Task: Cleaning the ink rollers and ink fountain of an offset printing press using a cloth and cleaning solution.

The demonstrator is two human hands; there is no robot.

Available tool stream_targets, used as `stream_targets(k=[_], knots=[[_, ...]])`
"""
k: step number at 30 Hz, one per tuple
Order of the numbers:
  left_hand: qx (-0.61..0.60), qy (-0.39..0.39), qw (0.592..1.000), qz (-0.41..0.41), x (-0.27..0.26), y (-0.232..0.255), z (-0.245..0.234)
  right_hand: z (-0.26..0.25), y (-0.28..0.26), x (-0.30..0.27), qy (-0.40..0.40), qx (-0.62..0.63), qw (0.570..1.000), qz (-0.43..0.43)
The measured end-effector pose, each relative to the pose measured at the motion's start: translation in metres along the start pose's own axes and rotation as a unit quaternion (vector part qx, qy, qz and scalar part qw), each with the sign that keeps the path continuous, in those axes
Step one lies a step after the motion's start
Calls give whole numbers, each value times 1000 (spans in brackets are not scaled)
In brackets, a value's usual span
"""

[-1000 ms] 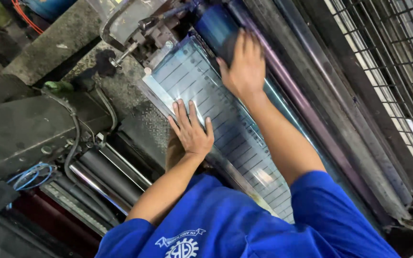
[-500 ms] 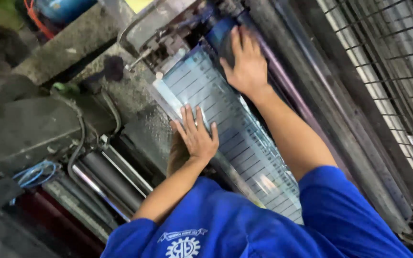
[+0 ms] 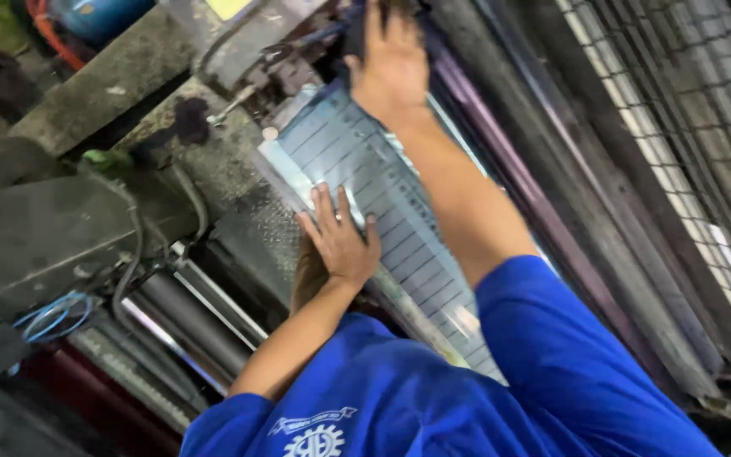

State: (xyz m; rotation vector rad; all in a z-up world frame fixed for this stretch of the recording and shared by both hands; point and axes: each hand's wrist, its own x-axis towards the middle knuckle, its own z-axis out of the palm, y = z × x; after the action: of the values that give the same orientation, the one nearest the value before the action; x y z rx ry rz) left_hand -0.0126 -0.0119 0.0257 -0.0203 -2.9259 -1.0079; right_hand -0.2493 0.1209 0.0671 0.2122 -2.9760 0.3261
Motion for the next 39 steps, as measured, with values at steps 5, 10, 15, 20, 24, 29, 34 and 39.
stream_targets(k=[5,10,15,20,24,29,34,39], knots=[[39,28,999,1,-4,-7,2,-9,4,-41,37,3,999,4],[40,27,999,16,3,-10,-1,-12,-14,-25,1,3,998,59],[26,-13,999,29,2,0,4,7,-1,-10,63,44,992,95],[68,35,996,51,-5,-6,15,-56,35,-156,89,44,988,122],[81,29,996,31,-10,-3,9,-109,116,-367,22,-33,977,212],[101,27,994,33,-8,-3,16,-139,212,-661,67,-311,842,436],[96,16,995,31,-3,-2,15,-109,167,-547,135,-256,845,449],[95,16,994,41,-5,-6,16,-58,81,-305,128,-106,943,287]])
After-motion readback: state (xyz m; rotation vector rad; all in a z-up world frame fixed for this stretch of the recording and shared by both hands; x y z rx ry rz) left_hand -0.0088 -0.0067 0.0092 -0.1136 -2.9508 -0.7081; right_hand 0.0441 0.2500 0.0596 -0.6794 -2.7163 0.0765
